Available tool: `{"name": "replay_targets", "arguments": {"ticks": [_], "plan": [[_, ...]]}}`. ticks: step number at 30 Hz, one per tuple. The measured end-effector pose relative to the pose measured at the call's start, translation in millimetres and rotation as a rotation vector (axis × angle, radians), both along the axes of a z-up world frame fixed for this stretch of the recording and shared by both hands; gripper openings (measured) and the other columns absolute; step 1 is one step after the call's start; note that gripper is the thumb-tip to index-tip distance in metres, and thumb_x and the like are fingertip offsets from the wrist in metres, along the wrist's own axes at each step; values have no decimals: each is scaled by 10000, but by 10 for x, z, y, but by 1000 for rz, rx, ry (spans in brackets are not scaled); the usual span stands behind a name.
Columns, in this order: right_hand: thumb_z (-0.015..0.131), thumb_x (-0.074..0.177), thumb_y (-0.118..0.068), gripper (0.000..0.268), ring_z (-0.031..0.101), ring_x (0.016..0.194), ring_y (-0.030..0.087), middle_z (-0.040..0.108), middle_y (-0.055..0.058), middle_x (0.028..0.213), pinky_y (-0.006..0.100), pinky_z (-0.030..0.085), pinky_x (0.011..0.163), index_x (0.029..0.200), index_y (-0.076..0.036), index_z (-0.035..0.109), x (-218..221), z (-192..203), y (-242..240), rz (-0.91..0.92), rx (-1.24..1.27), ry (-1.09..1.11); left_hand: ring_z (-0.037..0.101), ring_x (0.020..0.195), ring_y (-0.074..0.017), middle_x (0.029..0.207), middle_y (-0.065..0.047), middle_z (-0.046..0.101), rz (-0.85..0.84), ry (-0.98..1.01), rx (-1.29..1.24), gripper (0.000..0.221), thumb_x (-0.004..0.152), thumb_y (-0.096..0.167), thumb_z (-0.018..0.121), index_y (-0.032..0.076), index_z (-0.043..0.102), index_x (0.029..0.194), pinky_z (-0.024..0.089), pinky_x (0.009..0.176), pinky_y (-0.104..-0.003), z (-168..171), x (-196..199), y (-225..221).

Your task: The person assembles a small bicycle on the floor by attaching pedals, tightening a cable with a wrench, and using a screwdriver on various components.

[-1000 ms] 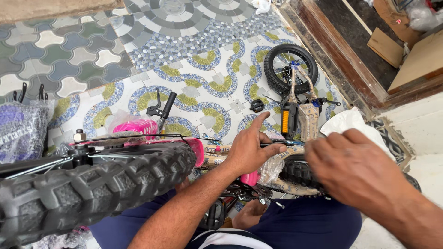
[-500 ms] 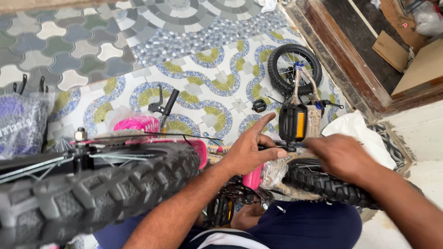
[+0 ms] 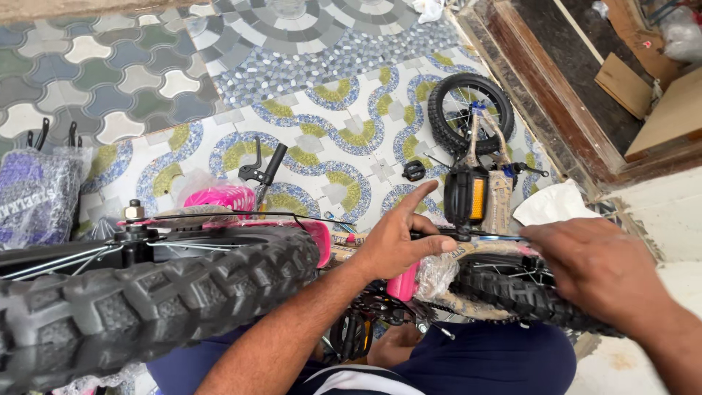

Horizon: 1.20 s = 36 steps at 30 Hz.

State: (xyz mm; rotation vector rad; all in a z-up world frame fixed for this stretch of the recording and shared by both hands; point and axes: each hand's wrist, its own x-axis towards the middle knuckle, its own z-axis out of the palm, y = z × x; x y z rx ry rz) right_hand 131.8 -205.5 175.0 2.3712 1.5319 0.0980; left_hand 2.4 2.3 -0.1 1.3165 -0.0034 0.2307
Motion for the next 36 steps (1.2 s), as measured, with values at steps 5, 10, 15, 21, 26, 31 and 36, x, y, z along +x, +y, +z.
{"name": "replay_targets", "arguments": {"ticks": [5, 10, 15, 21, 26, 31, 36], "plan": [[707, 766, -120, 386, 714, 910, 222, 760, 18, 996, 392, 542, 858, 1149, -159, 726, -218, 31, 107, 127, 82, -91, 761, 848, -144, 838, -89, 792, 22, -28, 42, 1082, 860, 390, 787, -13, 165, 1649, 374, 1167, -419, -20, -3, -1], [694, 718, -138, 455, 714, 925, 186, 764, 5, 1036, 361, 533, 886, 1172, -129, 725, -237, 96, 102, 242, 2, -209, 748, 856, -127, 847, -71, 784, 9, -17, -6, 1101, 843, 418, 785, -9, 170, 1650, 463, 1092, -425, -16, -13, -20], [665, 785, -80, 410, 713, 886, 245, 741, 60, 914, 409, 560, 876, 1192, -108, 718, -125, -152, 60, 168, -19, -78, 756, 929, -137, 882, -107, 804, 19, -26, 50, 1089, 859, 382, 802, -16, 166, 1647, 425, 1082, -393, -14, -4, -4], [690, 796, -108, 187, 697, 809, 368, 728, 166, 847, 482, 553, 719, 968, -56, 744, 319, -930, 332, 140, -2, 501, 738, 961, -125, 906, -115, 794, -10, -63, -28, 1111, 850, 365, 816, -24, 158, 1657, 458, 1080, -387, -43, -22, -19], [651, 898, -147, 149, 726, 752, 343, 726, 180, 774, 458, 574, 740, 843, -42, 742, 588, -989, 390, -92, -305, 456, 754, 883, -149, 882, -131, 802, 6, -66, -1, 1101, 865, 332, 813, -33, 136, 1653, 460, 1081, -354, -56, -16, 0], [682, 904, -192, 223, 716, 748, 347, 719, 166, 789, 469, 564, 746, 773, -20, 739, 471, -977, 329, -26, -214, 477, 729, 842, -136, 873, -126, 777, -62, -68, -153, 1093, 871, 328, 795, -33, 125, 1655, 550, 903, -337, -56, 2, 21], [680, 689, -22, 402, 694, 903, 347, 723, 135, 955, 451, 565, 765, 1073, -122, 751, 590, -908, 335, 72, -156, 302, 727, 815, -144, 846, -118, 770, -46, -51, -125, 1072, 851, 313, 799, -44, 165, 1639, 562, 852, -343, -37, -29, -11]]}}
